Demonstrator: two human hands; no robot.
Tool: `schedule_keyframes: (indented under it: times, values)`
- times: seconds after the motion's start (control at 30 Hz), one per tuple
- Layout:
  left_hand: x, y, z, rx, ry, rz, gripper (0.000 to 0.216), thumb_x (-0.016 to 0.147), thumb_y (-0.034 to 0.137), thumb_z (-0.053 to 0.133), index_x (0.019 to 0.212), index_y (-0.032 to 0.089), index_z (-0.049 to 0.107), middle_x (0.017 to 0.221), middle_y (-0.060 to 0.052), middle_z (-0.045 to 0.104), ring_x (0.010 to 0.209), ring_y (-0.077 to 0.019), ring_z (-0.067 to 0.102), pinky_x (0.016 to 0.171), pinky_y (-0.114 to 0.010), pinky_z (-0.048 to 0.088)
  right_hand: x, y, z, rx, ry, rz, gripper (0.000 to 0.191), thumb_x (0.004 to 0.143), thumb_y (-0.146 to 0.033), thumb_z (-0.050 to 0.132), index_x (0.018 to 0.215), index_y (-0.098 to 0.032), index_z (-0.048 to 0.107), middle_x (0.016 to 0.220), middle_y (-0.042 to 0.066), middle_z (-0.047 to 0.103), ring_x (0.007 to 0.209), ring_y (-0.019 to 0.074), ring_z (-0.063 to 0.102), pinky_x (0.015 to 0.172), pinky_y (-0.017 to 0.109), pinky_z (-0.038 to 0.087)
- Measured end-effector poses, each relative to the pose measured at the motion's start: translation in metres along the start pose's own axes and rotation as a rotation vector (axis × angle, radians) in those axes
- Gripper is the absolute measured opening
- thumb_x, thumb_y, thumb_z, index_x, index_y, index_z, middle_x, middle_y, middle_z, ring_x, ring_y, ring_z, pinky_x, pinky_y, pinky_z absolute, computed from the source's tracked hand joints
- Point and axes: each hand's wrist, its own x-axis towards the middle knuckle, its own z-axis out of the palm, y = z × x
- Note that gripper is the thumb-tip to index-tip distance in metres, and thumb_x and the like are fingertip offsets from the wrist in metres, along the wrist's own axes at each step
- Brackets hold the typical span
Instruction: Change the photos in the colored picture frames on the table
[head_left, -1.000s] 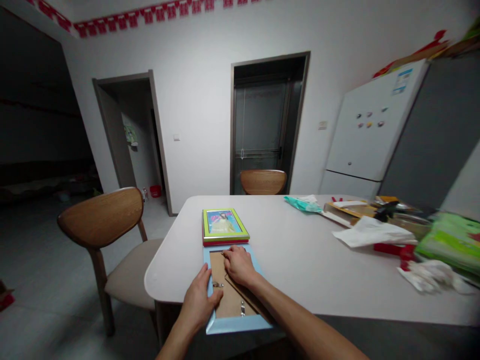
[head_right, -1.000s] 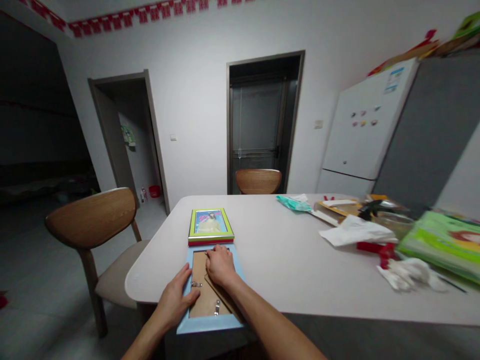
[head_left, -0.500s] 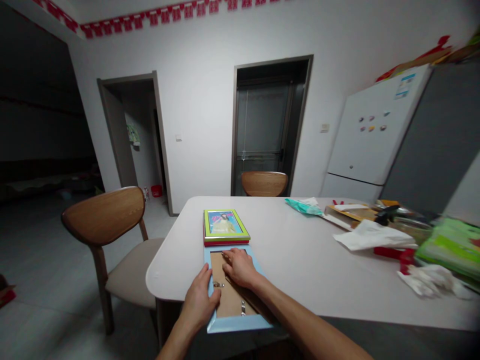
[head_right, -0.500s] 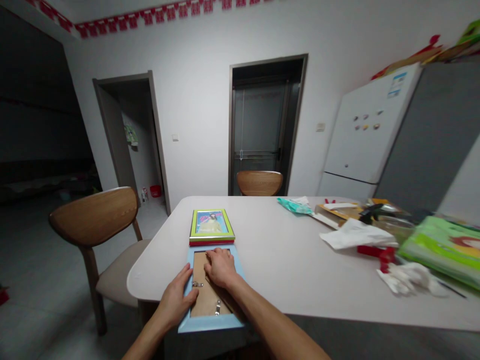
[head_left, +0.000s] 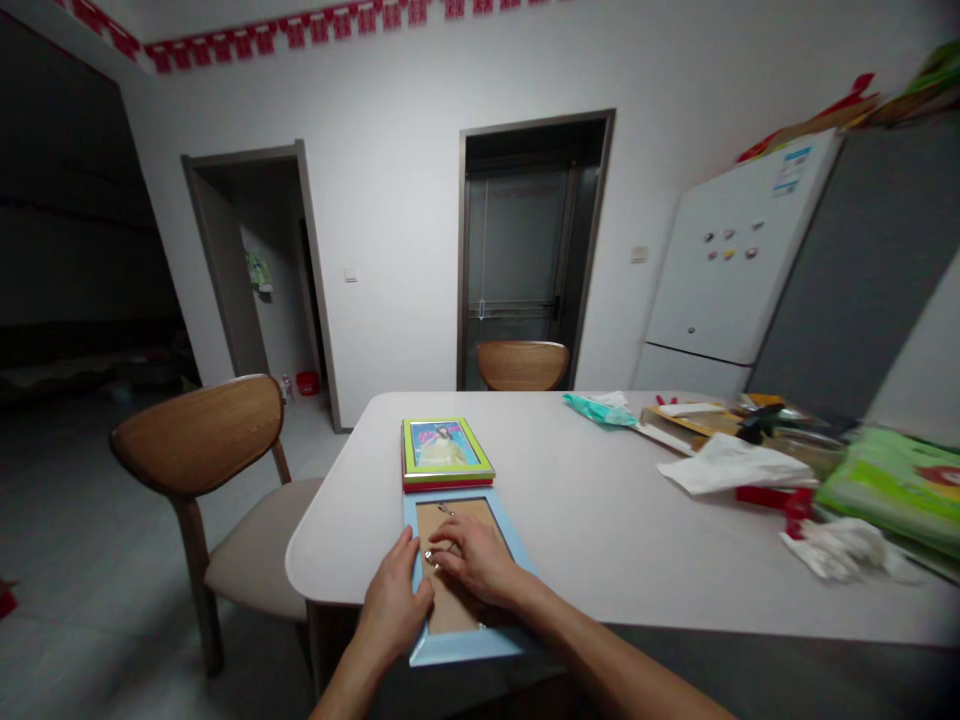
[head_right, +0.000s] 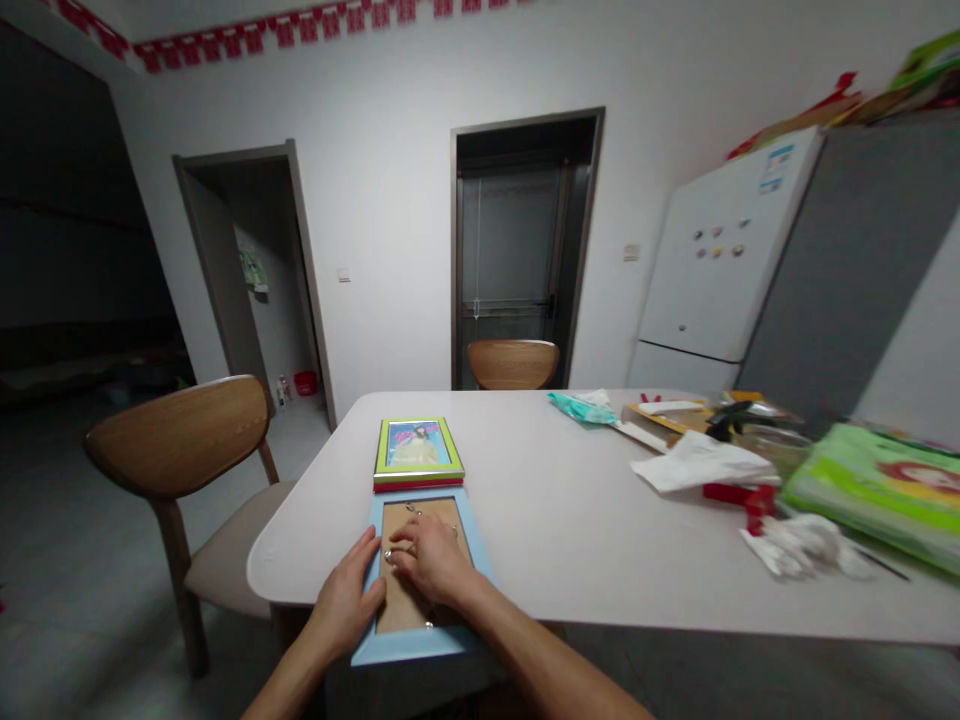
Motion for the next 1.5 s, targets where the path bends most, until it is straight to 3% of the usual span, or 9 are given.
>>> schedule_keyframes:
  times: [0.17, 0.3, 0.57, 0.77, 0.9, 1.2, 1.3, 1.4, 1.5]
  values:
    - [0.001, 0.000, -0.001, -0.007, 0.012, -0.010, 0.053, 0.064, 0.019, 0.042, 0.116, 0.007, 0.044, 0.130, -0.011, 0.036, 0.118, -0.0178, 0.035, 0.100, -0.027, 0.024, -0.030, 0.014, -0.035, 0.068, -0.212, -0.048, 0.024, 0.064, -0.022, 0.056, 0.086, -0.023, 0.064, 0.109, 0.004, 0.050, 0.101, 0.0178, 0.045, 0.088, 0.029, 0.030]
    - [0.000, 0.001, -0.001, -0.015, 0.013, -0.022, 0.054, 0.065, 0.019, 0.042, 0.117, 0.006, 0.043, 0.131, -0.012, 0.035, 0.119, -0.0179, 0.034, 0.100, -0.027, 0.023, -0.044, 0.015, -0.042, 0.033, -0.292, -0.022, 0.026, 0.057, -0.027, 0.065, 0.083, -0.028, 0.066, 0.119, 0.003, 0.045, 0.109, 0.0216, 0.038, 0.092, 0.033, 0.025]
    - [0.000, 0.001, 0.001, -0.029, 0.025, -0.030, 0.052, 0.065, 0.020, 0.043, 0.116, 0.008, 0.044, 0.130, -0.011, 0.036, 0.119, -0.0172, 0.033, 0.100, -0.028, 0.023, -0.044, 0.010, -0.026, 0.016, -0.138, -0.032, 0.008, 0.062, -0.027, 0.060, 0.067, -0.025, 0.067, 0.107, 0.001, 0.053, 0.100, 0.0180, 0.045, 0.087, 0.029, 0.031]
    - [0.001, 0.001, -0.001, -0.046, 0.022, -0.018, 0.051, 0.064, 0.020, 0.044, 0.115, 0.010, 0.046, 0.129, -0.010, 0.038, 0.118, -0.0175, 0.036, 0.100, -0.028, 0.025, -0.040, 0.010, -0.022, -0.084, 0.024, 0.092, 0.031, 0.065, -0.030, 0.055, 0.094, -0.022, 0.059, 0.105, 0.006, 0.053, 0.094, 0.0185, 0.048, 0.082, 0.028, 0.034]
    - [0.001, 0.001, -0.002, -0.037, 0.013, -0.004, 0.051, 0.065, 0.021, 0.043, 0.115, 0.008, 0.046, 0.129, -0.012, 0.037, 0.118, -0.0185, 0.035, 0.100, -0.029, 0.024, -0.032, 0.009, -0.013, -0.206, 0.025, 0.124, 0.029, 0.065, -0.030, 0.052, 0.092, -0.021, 0.060, 0.088, 0.006, 0.058, 0.085, 0.0191, 0.050, 0.074, 0.027, 0.036]
    - [0.006, 0.010, -0.004, -0.178, 0.127, -0.054, 0.051, 0.068, 0.032, 0.047, 0.113, 0.008, 0.045, 0.120, -0.014, 0.048, 0.112, -0.0209, 0.042, 0.097, -0.032, 0.029, -0.022, 0.006, -0.022, -0.155, 0.123, 0.137, 0.033, 0.060, -0.021, 0.053, 0.092, -0.020, 0.057, 0.088, 0.004, 0.059, 0.085, 0.0178, 0.051, 0.075, 0.026, 0.037]
    - [0.008, 0.023, -0.011, -0.482, 0.111, -0.123, 0.050, 0.074, 0.033, 0.042, 0.118, 0.011, 0.034, 0.103, -0.010, 0.060, 0.091, -0.0186, 0.058, 0.079, -0.030, 0.045, -0.019, -0.014, -0.029, -0.115, 0.172, 0.081, 0.034, 0.060, -0.021, 0.054, 0.094, -0.020, 0.056, 0.092, 0.004, 0.059, 0.087, 0.0177, 0.050, 0.078, 0.026, 0.037]
    - [0.006, 0.022, -0.026, -0.886, 0.055, -0.215, 0.043, 0.075, 0.029, 0.043, 0.115, 0.014, 0.036, 0.089, -0.007, 0.066, 0.072, -0.0174, 0.063, 0.062, -0.027, 0.049, -0.015, -0.030, -0.035, -0.043, 0.184, 0.002, 0.031, 0.065, -0.025, 0.054, 0.096, -0.020, 0.056, 0.094, 0.004, 0.058, 0.089, 0.0173, 0.049, 0.079, 0.026, 0.037]
    - [0.001, 0.001, -0.048, -0.922, 0.082, -0.302, 0.034, 0.075, 0.025, 0.044, 0.108, 0.016, 0.042, 0.082, -0.004, 0.067, 0.065, -0.0164, 0.063, 0.056, -0.025, 0.049, -0.016, -0.019, -0.041, -0.040, 0.212, 0.046, 0.031, 0.072, -0.032, 0.048, 0.099, -0.019, 0.055, 0.096, 0.006, 0.058, 0.089, 0.0172, 0.051, 0.078, 0.027, 0.038]
